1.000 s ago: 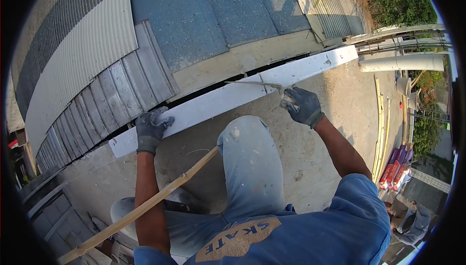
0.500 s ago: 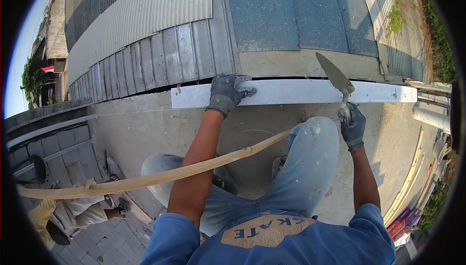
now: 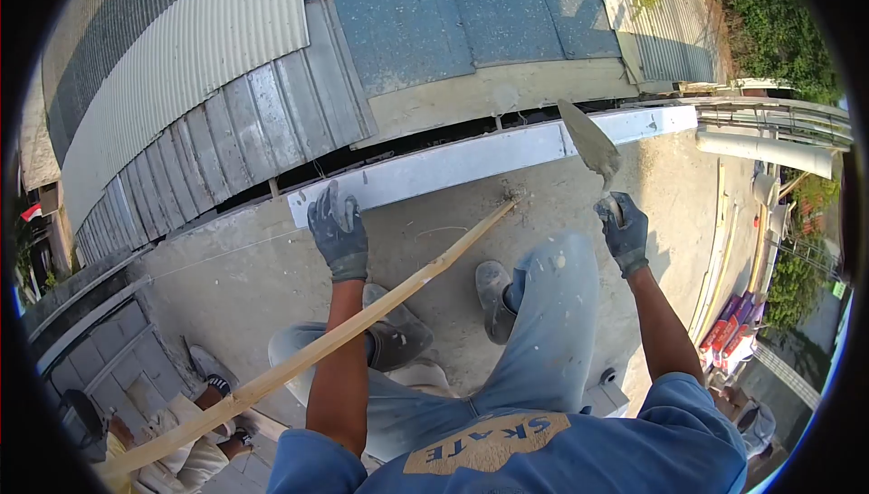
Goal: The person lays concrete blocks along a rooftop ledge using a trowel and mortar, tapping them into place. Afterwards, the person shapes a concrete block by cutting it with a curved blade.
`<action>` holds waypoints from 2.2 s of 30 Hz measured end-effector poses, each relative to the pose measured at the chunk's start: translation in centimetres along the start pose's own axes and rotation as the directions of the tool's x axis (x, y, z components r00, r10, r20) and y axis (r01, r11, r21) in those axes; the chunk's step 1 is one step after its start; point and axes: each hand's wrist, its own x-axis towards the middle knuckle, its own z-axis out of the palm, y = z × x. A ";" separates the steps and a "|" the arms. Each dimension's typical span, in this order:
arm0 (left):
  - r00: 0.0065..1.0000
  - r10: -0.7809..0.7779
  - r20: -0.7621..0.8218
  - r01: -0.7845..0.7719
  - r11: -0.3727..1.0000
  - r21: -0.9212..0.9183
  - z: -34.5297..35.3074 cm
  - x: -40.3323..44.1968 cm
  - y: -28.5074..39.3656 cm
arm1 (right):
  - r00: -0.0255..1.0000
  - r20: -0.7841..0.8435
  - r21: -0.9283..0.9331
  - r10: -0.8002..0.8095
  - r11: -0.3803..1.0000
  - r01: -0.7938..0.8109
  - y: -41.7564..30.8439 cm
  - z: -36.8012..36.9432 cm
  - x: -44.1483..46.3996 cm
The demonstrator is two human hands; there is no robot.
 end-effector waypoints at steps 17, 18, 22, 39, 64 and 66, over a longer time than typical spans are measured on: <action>0.611 0.163 0.775 0.249 0.889 -0.383 -8.3 0.9 28.8 | 0.514 0.385 0.840 0.767 -0.061 -0.539 -7.3 -1.2 -7.2; 0.611 0.216 0.761 0.063 0.945 -0.320 -4.8 3.5 29.6 | 0.505 0.358 0.870 0.786 -0.084 -0.486 -7.7 0.0 -6.7; 0.627 0.286 0.725 -0.031 0.939 -0.343 7.9 9.5 31.7 | 0.426 0.379 0.904 0.821 -0.229 -0.362 -8.4 4.2 -4.6; 0.425 0.370 0.826 -0.181 0.929 -0.322 25.9 9.5 31.4 | 0.296 0.633 0.684 0.715 -0.696 0.220 -1.3 18.2 1.8; 0.389 0.319 0.864 -0.185 0.946 -0.266 24.7 9.1 32.6 | 0.033 0.666 0.500 0.745 -0.479 0.722 11.3 22.9 6.4; 0.391 0.332 0.858 -0.131 0.943 -0.306 25.1 9.1 32.1 | -0.078 0.698 0.542 0.712 -0.453 0.708 11.9 23.8 6.7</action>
